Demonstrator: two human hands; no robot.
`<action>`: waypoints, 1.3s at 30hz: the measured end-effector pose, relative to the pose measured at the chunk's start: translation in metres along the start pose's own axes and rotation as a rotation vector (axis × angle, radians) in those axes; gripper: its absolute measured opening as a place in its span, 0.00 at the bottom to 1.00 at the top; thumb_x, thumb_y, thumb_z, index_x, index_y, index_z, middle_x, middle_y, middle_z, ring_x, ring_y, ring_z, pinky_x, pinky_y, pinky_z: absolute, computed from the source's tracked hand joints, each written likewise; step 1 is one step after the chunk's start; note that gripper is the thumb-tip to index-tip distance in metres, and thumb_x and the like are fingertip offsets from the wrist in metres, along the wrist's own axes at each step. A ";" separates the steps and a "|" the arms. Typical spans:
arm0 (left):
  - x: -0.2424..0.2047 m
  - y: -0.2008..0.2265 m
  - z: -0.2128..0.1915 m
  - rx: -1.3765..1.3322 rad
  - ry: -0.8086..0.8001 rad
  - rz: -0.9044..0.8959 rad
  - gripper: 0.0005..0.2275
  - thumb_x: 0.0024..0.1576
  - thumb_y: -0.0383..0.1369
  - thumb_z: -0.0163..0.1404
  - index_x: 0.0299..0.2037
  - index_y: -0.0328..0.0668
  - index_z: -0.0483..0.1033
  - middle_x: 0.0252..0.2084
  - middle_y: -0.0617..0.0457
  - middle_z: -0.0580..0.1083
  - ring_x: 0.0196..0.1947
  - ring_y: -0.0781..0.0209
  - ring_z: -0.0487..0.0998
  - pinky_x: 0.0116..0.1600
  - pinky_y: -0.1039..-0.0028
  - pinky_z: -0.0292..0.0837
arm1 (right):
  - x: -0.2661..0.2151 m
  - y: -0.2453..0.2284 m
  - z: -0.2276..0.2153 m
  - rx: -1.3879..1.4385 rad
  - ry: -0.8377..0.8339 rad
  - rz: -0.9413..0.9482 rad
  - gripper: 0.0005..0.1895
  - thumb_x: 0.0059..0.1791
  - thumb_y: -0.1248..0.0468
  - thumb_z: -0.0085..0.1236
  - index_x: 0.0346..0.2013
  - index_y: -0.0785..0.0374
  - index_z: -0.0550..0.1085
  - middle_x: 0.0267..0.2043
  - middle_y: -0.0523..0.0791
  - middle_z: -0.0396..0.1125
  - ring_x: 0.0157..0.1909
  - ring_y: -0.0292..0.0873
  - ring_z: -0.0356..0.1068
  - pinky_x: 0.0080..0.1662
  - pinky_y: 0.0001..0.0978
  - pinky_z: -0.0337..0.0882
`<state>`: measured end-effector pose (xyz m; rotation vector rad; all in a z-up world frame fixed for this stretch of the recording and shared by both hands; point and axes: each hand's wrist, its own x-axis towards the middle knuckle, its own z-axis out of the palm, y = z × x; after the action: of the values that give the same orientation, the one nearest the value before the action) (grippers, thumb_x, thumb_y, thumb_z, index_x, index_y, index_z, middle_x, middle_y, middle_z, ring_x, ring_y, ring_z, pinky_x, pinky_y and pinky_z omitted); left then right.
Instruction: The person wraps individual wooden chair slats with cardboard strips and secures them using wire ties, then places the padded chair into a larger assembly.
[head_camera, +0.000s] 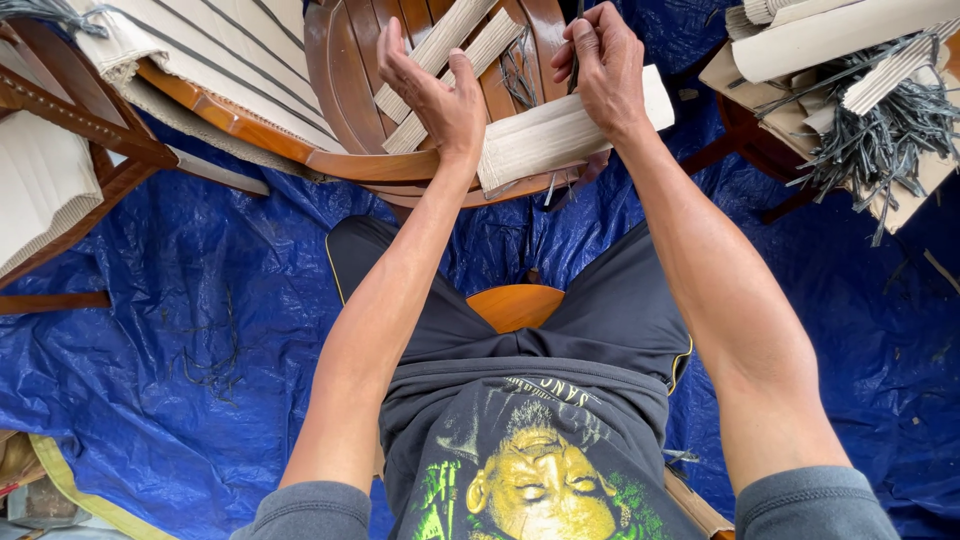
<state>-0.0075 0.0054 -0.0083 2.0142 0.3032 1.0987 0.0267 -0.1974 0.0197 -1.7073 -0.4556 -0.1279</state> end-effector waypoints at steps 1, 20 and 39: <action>-0.002 0.002 -0.003 0.002 -0.008 0.017 0.32 0.60 0.28 0.54 0.72 0.37 0.50 0.70 0.42 0.54 0.73 0.47 0.56 0.77 0.51 0.56 | 0.000 0.000 0.000 0.007 0.003 0.004 0.12 0.65 0.64 0.40 0.43 0.66 0.68 0.33 0.45 0.74 0.34 0.35 0.76 0.37 0.27 0.76; -0.031 0.095 -0.006 0.043 -1.012 0.290 0.27 0.58 0.45 0.61 0.61 0.36 0.72 0.52 0.44 0.73 0.51 0.46 0.78 0.56 0.60 0.74 | 0.008 0.045 -0.013 0.414 0.351 0.005 0.12 0.64 0.63 0.44 0.42 0.67 0.71 0.37 0.48 0.75 0.36 0.40 0.76 0.42 0.32 0.76; -0.021 0.095 0.007 0.208 -1.155 0.394 0.36 0.51 0.53 0.63 0.65 0.38 0.69 0.46 0.46 0.77 0.45 0.46 0.81 0.50 0.59 0.77 | -0.198 0.185 -0.017 0.588 0.810 0.971 0.06 0.53 0.63 0.53 0.40 0.61 0.76 0.27 0.41 0.68 0.22 0.34 0.65 0.24 0.28 0.67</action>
<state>-0.0291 -0.0713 0.0480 2.5957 -0.6165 -0.0410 -0.0835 -0.2807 -0.2143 -1.0111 0.8665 0.0331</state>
